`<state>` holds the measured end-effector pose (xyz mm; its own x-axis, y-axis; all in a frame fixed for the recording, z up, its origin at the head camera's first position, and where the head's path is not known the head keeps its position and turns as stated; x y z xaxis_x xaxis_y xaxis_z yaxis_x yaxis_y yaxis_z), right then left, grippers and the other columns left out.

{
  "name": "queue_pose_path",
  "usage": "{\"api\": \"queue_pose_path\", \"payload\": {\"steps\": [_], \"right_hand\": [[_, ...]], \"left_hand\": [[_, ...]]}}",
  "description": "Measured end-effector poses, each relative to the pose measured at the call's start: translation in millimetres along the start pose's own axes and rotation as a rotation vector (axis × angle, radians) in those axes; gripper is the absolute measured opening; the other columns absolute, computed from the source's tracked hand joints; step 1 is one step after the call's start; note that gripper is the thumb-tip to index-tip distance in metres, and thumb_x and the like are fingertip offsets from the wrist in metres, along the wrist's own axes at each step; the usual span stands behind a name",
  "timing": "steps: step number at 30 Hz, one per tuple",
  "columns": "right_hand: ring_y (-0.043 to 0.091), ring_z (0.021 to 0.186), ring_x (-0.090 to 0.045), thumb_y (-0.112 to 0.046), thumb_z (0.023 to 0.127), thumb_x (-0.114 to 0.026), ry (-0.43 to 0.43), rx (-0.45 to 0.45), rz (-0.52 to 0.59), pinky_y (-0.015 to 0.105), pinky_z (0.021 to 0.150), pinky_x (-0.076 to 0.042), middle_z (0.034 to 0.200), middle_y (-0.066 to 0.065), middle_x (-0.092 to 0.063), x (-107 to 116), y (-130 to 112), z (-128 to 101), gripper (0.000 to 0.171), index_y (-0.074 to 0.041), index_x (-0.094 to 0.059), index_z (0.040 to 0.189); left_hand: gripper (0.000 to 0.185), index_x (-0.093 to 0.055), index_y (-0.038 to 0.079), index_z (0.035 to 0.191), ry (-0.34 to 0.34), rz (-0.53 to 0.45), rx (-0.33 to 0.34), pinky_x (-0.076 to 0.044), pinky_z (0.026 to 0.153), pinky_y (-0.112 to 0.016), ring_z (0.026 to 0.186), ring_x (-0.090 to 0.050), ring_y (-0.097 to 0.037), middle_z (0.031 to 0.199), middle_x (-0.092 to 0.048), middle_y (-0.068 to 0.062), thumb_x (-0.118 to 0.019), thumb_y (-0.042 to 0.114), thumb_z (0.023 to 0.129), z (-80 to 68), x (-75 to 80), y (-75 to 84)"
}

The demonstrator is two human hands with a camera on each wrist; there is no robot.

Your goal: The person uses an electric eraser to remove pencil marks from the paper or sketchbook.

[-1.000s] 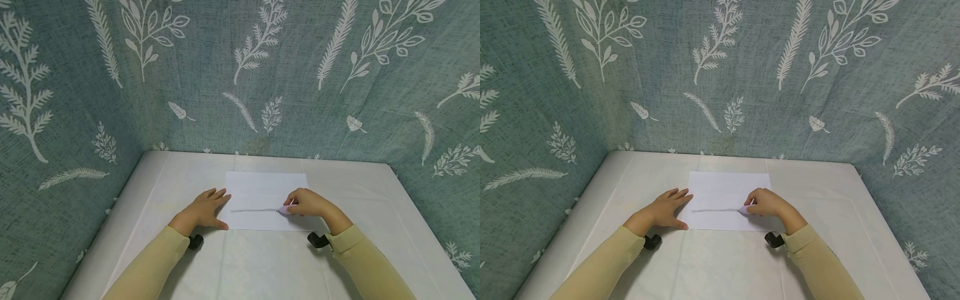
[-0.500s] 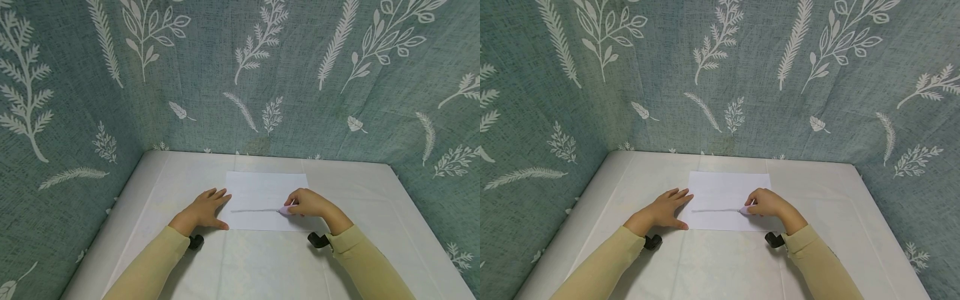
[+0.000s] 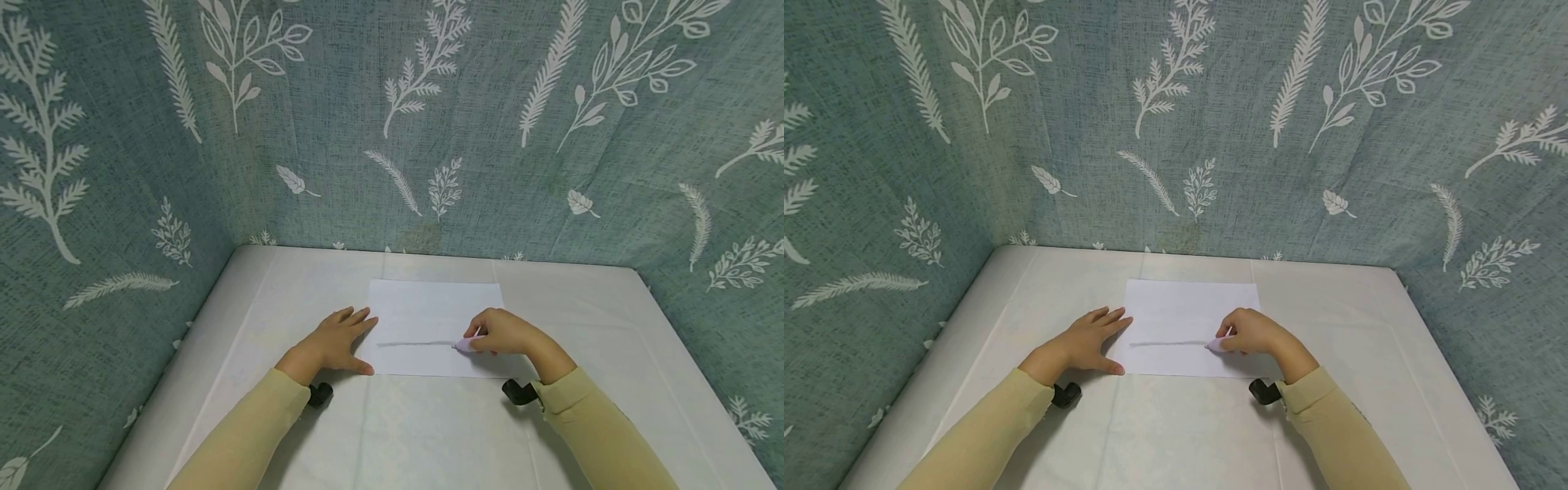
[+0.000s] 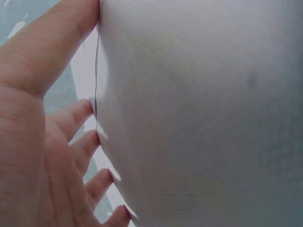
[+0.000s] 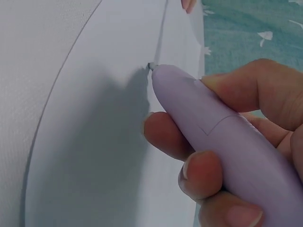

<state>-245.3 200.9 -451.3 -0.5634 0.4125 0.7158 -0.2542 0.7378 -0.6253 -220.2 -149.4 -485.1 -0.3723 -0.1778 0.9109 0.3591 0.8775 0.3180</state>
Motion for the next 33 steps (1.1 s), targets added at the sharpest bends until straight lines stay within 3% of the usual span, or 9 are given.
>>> {"api": "queue_pose_path", "payload": {"steps": [7, 16, 22, 33], "right_hand": [[0.012, 0.052, -0.054, -0.012, 0.092, -0.07, 0.028, -0.017, 0.004, 0.03, 0.051, -0.046, 0.074, -0.002, -0.066, 1.8, 0.0, 1.1, 0.015, -0.005, -0.075, 0.104], [0.014, 0.053, -0.055, -0.013, 0.09, -0.071, -0.01, 0.011, 0.003, 0.031, 0.055, -0.048, 0.08, -0.002, -0.069, 0.1, -2.9, 1.7, 0.014, -0.007, -0.076, 0.102], [0.013, 0.052, -0.055, -0.012, 0.091, -0.071, 0.032, -0.017, -0.015, 0.03, 0.054, -0.047, 0.079, -0.001, -0.067, 0.9, -2.2, 2.3, 0.015, -0.006, -0.075, 0.104], [0.015, 0.053, -0.056, -0.013, 0.091, -0.072, 0.026, -0.026, -0.014, 0.031, 0.056, -0.048, 0.082, -0.001, -0.068, 0.7, -2.3, 2.8, 0.015, -0.006, -0.075, 0.104]], "left_hand": [[0.105, -0.032, 0.022, 0.159, -0.006, -0.002, 0.002, -0.017, 0.119, -0.058, 0.152, -0.012, -0.037, 0.167, -0.019, -0.003, -0.081, 0.061, 0.074, -0.4, 1.2, 0.4], [0.106, -0.031, 0.022, 0.159, -0.016, 0.016, 0.007, -0.016, 0.119, -0.057, 0.152, -0.012, -0.036, 0.167, -0.018, -0.002, -0.08, 0.062, 0.074, -1.0, 1.0, 1.0], [0.106, -0.031, 0.023, 0.159, -0.015, 0.013, 0.014, -0.016, 0.119, -0.058, 0.152, -0.012, -0.036, 0.167, -0.017, -0.001, -0.08, 0.062, 0.074, -0.8, 0.9, 0.8], [0.105, -0.031, 0.022, 0.159, -0.015, 0.013, 0.003, -0.016, 0.119, -0.058, 0.152, -0.012, -0.036, 0.167, -0.018, -0.003, -0.079, 0.063, 0.074, 0.1, -0.2, -0.6]]}}
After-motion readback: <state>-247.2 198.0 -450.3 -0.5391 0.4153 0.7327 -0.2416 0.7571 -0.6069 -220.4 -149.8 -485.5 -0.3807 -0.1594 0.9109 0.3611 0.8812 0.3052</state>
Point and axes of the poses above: each hand's wrist, its own z-axis towards the middle knuckle, its own x-axis out of the back of the hand, y = z × x, the point moved 1 cm from there along z, towards the middle knuckle
